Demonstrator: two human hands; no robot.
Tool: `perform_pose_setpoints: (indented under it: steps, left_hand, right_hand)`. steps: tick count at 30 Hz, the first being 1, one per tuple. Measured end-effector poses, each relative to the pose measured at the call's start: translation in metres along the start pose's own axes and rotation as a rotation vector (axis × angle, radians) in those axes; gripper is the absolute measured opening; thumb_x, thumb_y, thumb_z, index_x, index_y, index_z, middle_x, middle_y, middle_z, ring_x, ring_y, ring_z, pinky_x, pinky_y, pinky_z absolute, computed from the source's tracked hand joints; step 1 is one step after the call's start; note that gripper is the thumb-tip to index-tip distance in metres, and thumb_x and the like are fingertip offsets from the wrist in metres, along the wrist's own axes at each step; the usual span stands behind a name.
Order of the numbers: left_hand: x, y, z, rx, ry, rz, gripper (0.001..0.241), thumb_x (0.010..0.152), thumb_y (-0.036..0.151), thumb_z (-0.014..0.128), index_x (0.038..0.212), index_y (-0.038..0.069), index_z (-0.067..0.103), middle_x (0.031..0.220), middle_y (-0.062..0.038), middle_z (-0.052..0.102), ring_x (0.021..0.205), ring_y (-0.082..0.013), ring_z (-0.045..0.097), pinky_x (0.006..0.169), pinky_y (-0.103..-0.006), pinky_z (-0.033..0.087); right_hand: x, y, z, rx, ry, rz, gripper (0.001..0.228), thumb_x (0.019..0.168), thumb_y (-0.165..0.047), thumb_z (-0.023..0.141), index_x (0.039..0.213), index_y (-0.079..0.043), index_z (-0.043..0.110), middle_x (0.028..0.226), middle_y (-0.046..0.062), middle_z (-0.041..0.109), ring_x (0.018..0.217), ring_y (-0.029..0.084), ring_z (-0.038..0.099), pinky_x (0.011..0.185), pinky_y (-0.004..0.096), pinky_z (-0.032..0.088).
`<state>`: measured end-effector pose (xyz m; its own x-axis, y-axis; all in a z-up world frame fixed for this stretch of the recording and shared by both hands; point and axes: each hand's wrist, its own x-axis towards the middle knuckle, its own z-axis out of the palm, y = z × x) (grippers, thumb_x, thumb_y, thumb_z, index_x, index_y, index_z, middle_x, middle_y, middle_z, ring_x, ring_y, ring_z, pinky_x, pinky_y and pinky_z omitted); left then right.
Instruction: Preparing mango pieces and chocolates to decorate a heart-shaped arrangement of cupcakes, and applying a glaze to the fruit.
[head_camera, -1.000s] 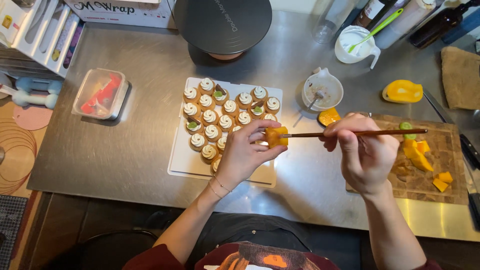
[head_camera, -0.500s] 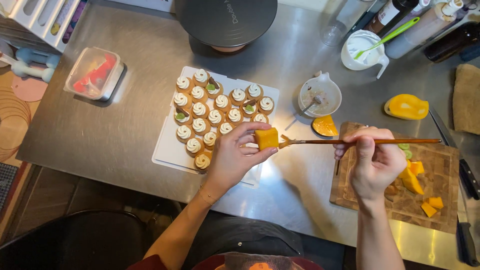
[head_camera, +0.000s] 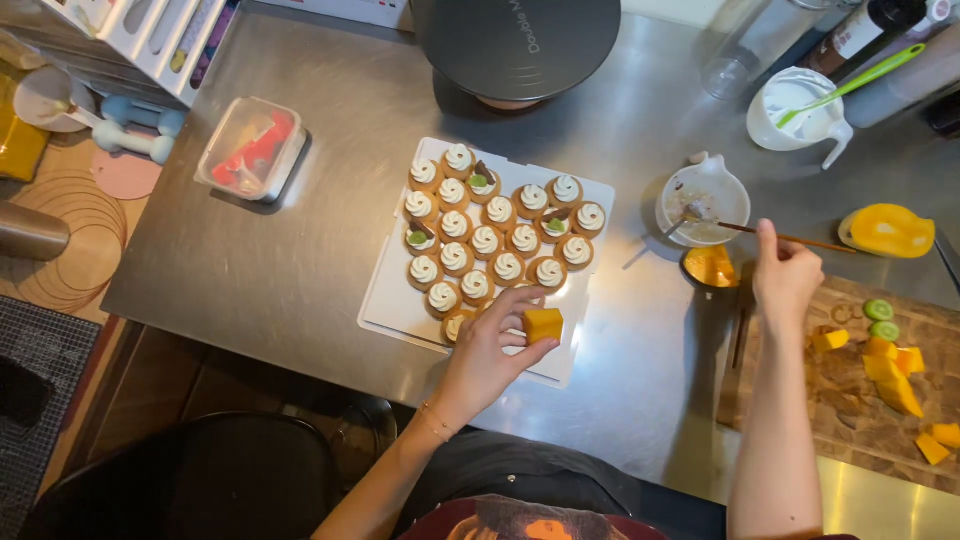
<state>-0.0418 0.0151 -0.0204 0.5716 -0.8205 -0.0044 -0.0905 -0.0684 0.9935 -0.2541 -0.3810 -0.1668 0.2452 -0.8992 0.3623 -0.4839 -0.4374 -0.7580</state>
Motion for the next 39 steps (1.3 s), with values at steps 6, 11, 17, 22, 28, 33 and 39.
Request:
perform_pose_setpoints:
  steps: [6, 11, 17, 22, 28, 33, 39]
  left_hand:
    - [0.014, -0.001, -0.044, -0.1, -0.113, -0.072, 0.065, 0.086, 0.007, 0.08, 0.143, 0.008, 0.049, 0.115, -0.012, 0.073, 0.101, -0.0156, 0.074, 0.084, -0.0282, 0.064]
    - [0.03, 0.0, -0.07, -0.17, -0.252, -0.086, 0.072, 0.087, 0.006, 0.079, 0.15, 0.01, 0.043, 0.113, -0.013, 0.071, 0.101, -0.0158, 0.072, 0.086, -0.0287, 0.064]
    - [0.045, 0.002, -0.103, -0.163, -0.378, -0.177, 0.082, 0.083, 0.004, 0.078, 0.152, 0.015, 0.035, 0.114, -0.01, 0.07, 0.093, -0.014, 0.074, 0.077, -0.0275, 0.063]
    - [0.061, -0.021, -0.132, -0.134, -0.348, -0.152, 0.079, 0.084, 0.005, 0.079, 0.151, 0.013, 0.039, 0.108, -0.013, 0.07, 0.092, -0.0152, 0.074, 0.075, -0.0275, 0.063]
    - [0.094, -0.054, -0.162, -0.193, -0.11, -0.075, 0.07, 0.087, 0.008, 0.08, 0.147, 0.009, 0.043, 0.112, -0.015, 0.07, 0.101, -0.016, 0.072, 0.085, -0.0273, 0.062]
    - [0.092, -0.064, -0.19, -0.233, 0.249, -0.032, 0.056, 0.094, 0.008, 0.073, 0.144, 0.006, 0.046, 0.12, -0.013, 0.07, 0.101, -0.0153, 0.071, 0.084, -0.0284, 0.062]
    - [0.059, -0.09, -0.208, -0.219, 0.532, -0.09, 0.042, 0.1, 0.008, 0.065, 0.139, 0.003, 0.05, 0.121, -0.012, 0.069, 0.093, -0.0129, 0.068, 0.075, -0.0262, 0.06]
  right_hand:
    - [-0.003, -0.097, -0.05, -0.493, -0.48, 0.424, 0.067, 0.106, -0.058, 0.063, 0.089, 0.005, 0.079, 0.073, 0.017, 0.073, 0.072, 0.028, 0.073, 0.074, 0.038, 0.055]
    - [-0.047, -0.29, -0.029, -0.109, -0.682, -0.316, 0.024, 0.098, -0.021, 0.07, 0.114, -0.003, 0.071, 0.103, 0.01, 0.075, 0.09, 0.021, 0.074, 0.081, 0.036, 0.057]
    - [-0.085, -0.38, 0.039, -0.028, -1.291, -0.75, 0.043, 0.087, -0.02, 0.072, 0.129, -0.012, 0.067, 0.109, 0.01, 0.071, 0.103, 0.03, 0.068, 0.088, 0.042, 0.054]
    - [-0.073, -0.389, 0.086, -0.031, -1.385, -0.764, 0.038, 0.086, -0.02, 0.074, 0.121, -0.01, 0.067, 0.106, 0.011, 0.072, 0.096, 0.031, 0.07, 0.084, 0.043, 0.056]
    - [-0.037, -0.394, 0.144, 0.002, -1.334, -0.545, 0.032, 0.085, -0.018, 0.079, 0.114, -0.008, 0.069, 0.092, 0.007, 0.077, 0.082, 0.022, 0.074, 0.074, 0.037, 0.058]
    - [-0.003, -0.37, 0.201, 0.104, -1.203, -0.221, 0.03, 0.087, -0.017, 0.08, 0.111, -0.005, 0.067, 0.087, 0.007, 0.075, 0.078, 0.014, 0.07, 0.069, 0.031, 0.056]
    - [0.0, -0.336, 0.243, 0.164, -1.078, -0.132, 0.033, 0.087, -0.017, 0.082, 0.108, -0.003, 0.061, 0.092, 0.008, 0.074, 0.083, 0.014, 0.07, 0.069, 0.03, 0.056]
